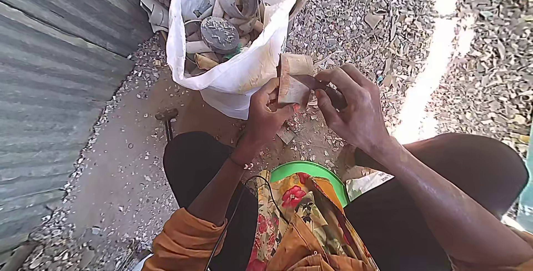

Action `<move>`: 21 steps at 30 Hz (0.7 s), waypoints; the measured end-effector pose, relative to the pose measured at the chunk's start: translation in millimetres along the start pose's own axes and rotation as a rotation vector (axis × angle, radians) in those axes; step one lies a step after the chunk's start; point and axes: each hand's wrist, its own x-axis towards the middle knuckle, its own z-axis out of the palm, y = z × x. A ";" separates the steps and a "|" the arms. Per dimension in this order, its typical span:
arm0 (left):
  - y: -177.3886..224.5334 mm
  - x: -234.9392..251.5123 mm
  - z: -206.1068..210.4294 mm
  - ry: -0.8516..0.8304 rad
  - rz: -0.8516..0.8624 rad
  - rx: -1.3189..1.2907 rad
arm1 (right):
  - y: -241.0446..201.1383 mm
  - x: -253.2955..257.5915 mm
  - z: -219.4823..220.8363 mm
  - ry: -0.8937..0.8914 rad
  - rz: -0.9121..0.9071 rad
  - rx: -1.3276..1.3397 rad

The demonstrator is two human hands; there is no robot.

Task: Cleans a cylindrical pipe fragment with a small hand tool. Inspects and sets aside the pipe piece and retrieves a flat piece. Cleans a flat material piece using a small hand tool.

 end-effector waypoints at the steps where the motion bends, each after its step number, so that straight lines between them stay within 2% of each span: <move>1: 0.8 -0.5 -1.0 0.006 -0.021 -0.011 | 0.8 -0.2 -0.1 -0.003 0.002 -0.006; 3: -2.5 -2.3 -0.6 0.059 -0.007 0.030 | 1.9 -0.7 1.2 -0.004 0.001 -0.008; 6: -10.0 -4.9 -2.4 0.127 0.123 0.127 | 2.4 0.2 -0.3 0.010 -0.024 -0.003; 11: -12.2 -7.1 -4.4 0.155 0.254 0.110 | 1.7 0.6 -5.0 0.011 -0.057 0.044; 17: -12.5 -12.1 -8.9 0.111 0.205 0.053 | 3.3 -0.8 -9.3 -0.109 -0.185 0.025; 21: -10.2 -18.1 -13.0 0.103 0.158 -0.006 | 5.9 -0.3 -9.3 -0.082 -0.214 0.068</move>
